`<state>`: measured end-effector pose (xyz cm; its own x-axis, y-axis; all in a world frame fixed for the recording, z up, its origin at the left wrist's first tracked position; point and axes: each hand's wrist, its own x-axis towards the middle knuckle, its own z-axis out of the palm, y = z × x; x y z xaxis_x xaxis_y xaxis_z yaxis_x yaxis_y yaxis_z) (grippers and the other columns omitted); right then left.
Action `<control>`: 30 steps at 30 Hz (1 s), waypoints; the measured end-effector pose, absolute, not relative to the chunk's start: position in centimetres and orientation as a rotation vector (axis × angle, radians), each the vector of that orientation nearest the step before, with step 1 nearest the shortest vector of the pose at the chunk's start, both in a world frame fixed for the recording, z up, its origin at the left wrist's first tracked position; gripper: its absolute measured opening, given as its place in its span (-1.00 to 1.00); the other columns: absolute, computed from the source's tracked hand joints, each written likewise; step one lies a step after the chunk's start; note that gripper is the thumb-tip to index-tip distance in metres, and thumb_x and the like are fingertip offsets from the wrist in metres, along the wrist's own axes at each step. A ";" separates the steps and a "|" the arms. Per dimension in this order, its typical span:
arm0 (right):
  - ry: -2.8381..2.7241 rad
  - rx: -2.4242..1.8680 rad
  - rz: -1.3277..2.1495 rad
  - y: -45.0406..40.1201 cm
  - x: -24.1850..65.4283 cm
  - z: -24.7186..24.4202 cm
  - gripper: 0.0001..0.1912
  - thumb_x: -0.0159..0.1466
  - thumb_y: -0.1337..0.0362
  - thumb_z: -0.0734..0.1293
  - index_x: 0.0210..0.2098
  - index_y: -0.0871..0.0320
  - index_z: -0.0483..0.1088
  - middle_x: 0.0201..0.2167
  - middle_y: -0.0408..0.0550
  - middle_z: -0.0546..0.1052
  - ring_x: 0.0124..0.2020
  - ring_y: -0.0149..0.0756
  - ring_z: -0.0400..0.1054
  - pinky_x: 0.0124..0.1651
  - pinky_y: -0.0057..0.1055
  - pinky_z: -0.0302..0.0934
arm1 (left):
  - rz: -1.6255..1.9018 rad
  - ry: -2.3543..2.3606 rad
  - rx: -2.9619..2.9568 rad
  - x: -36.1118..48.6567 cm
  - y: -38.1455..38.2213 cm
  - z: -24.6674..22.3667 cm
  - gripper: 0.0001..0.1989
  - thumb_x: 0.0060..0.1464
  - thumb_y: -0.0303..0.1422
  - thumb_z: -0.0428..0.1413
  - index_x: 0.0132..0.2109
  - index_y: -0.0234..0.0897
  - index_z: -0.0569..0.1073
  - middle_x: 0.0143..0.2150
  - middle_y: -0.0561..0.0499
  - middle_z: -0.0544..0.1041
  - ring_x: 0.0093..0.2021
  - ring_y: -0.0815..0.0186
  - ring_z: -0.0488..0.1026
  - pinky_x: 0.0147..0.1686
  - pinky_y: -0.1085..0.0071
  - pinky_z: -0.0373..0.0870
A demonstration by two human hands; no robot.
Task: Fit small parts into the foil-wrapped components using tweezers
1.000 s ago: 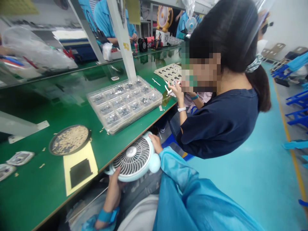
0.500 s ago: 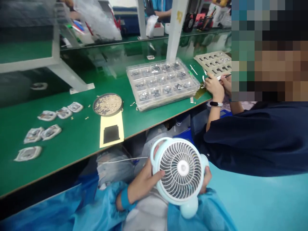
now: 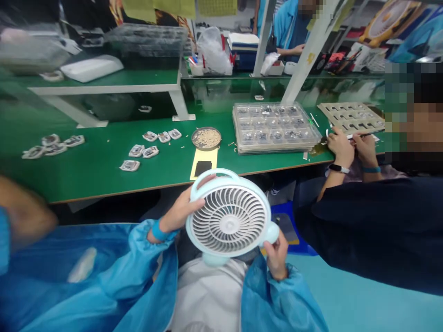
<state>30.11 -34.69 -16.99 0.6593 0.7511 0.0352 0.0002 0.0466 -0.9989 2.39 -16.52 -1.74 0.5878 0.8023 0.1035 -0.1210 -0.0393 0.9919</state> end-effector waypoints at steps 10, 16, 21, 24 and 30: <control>-1.161 -1.511 1.250 -32.6 29.1 -17.2 -0.24 0.04 -0.08 0.56 0.10 0.25 0.46 -0.04 0.21 0.61 -0.07 0.04 0.57 -0.05 -0.17 0.51 | 0.950 1.011 1.503 -1.8 -16.4 -5.5 -0.52 0.25 -0.12 0.19 0.22 -0.23 0.54 0.31 -0.13 0.47 0.35 -0.02 0.34 0.38 0.13 0.16; -1.066 -1.432 1.392 -31.7 28.6 -16.8 -0.13 0.00 -0.13 0.58 0.17 0.21 0.43 0.12 0.23 0.56 0.14 0.09 0.49 0.19 -0.09 0.40 | 1.150 1.026 1.007 -0.3 -16.6 -7.0 -0.64 0.12 -0.14 0.30 -0.03 -0.26 0.56 -0.01 -0.11 0.65 -0.08 0.14 0.60 -0.05 0.30 0.48; -1.204 -1.481 1.372 -32.2 28.1 -16.6 -0.24 -0.08 -0.03 0.64 0.05 0.14 0.52 -0.11 0.04 0.64 -0.12 -0.05 0.56 -0.03 -0.20 0.49 | 1.273 1.112 0.731 -1.2 -16.0 -9.2 -0.76 0.04 -0.21 0.31 -0.26 -0.30 0.55 -0.20 -0.04 0.65 -0.24 0.25 0.56 -0.20 0.41 0.45; -1.218 -1.495 1.275 -31.8 29.0 -17.6 -0.37 0.12 -0.23 0.45 -0.07 0.14 0.56 -0.44 -0.09 0.55 -0.44 -0.23 0.43 -0.36 -0.36 0.39 | 1.266 1.128 0.659 -2.5 -14.9 -11.5 -0.74 0.00 -0.17 0.22 -0.31 -0.30 0.55 -0.25 -0.06 0.64 -0.18 0.17 0.57 -0.19 0.34 0.47; -1.041 -1.863 0.854 -25.0 30.9 -20.5 -0.44 0.29 -0.21 0.27 -0.28 0.21 0.49 -0.41 -0.05 0.52 -0.34 -0.23 0.39 -0.25 -0.38 0.28 | 1.097 1.121 0.714 -2.4 -12.2 -13.4 -0.72 0.13 -0.19 0.23 -0.22 -0.36 0.58 -0.17 -0.13 0.63 -0.07 0.05 0.57 -0.05 0.16 0.51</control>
<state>30.92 -25.00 -20.50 0.4287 0.8886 -0.1628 0.3337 -0.3233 -0.8855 -2.36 -12.16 -13.41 0.0457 0.9396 -0.3392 -0.3191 0.3355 0.8863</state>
